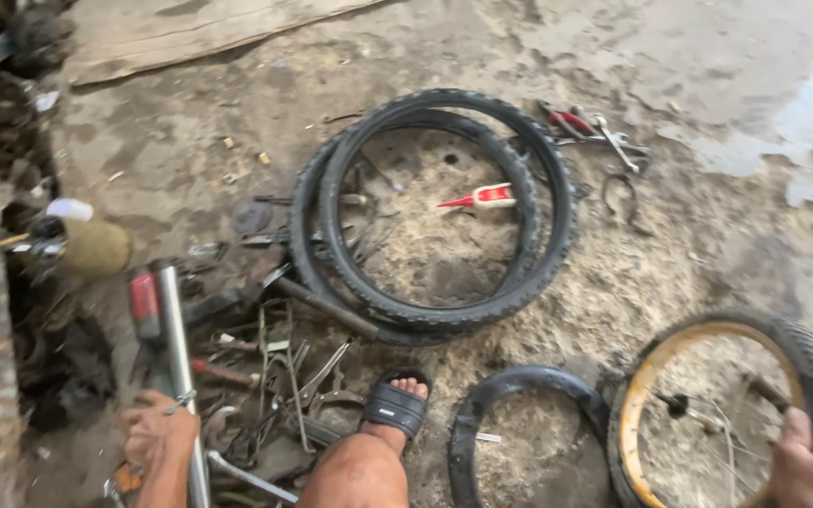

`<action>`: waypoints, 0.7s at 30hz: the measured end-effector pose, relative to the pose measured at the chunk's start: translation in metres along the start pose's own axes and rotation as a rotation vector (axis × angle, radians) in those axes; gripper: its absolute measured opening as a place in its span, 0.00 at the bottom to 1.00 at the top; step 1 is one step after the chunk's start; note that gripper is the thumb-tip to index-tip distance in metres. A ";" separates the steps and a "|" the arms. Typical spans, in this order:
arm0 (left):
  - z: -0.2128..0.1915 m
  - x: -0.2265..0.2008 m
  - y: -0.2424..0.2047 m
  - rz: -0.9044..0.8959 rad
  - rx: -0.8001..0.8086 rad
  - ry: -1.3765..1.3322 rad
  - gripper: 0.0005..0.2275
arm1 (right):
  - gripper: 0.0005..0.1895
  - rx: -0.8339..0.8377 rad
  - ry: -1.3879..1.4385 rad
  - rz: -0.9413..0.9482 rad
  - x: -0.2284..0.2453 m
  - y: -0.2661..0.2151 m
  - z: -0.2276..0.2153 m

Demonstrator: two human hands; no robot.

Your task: The person works on a small bicycle wheel on the ground: they pull the tire off the rim, handle the inner tube, then attach an air pump hose to the valve and inflate the tire. At the end they stand up and walk toward the shop entrance.

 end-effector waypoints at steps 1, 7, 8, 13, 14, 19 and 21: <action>0.000 -0.023 -0.010 0.023 0.000 0.007 0.40 | 0.32 -0.009 -0.002 0.023 0.026 -0.016 -0.025; -0.036 -0.211 -0.074 0.480 -0.086 0.532 0.20 | 0.41 0.191 -0.223 0.241 0.114 -0.055 -0.089; -0.037 -0.236 -0.066 0.567 -0.008 0.570 0.22 | 0.41 0.230 -0.190 0.244 0.122 -0.058 -0.091; -0.099 -0.327 -0.104 0.781 0.355 0.679 0.17 | 0.41 0.296 -0.137 0.379 0.107 -0.059 -0.078; -0.098 -0.352 -0.107 0.838 0.249 0.690 0.16 | 0.41 0.240 -0.116 0.393 0.093 -0.053 -0.071; -0.054 -0.421 -0.173 1.084 0.082 0.555 0.15 | 0.37 0.172 -0.200 0.465 0.075 -0.073 -0.058; 0.048 -0.467 -0.193 1.484 0.617 0.048 0.25 | 0.38 0.118 -0.151 0.454 0.099 -0.073 -0.080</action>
Point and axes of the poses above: each hand's wrist, its own y-axis towards the middle knuckle, its own z-axis out of the palm, x = y × z, the point moved 3 cm from there along y, towards the middle knuckle, and after that the axes turned 13 degrees about x, right-handed, at the moved point
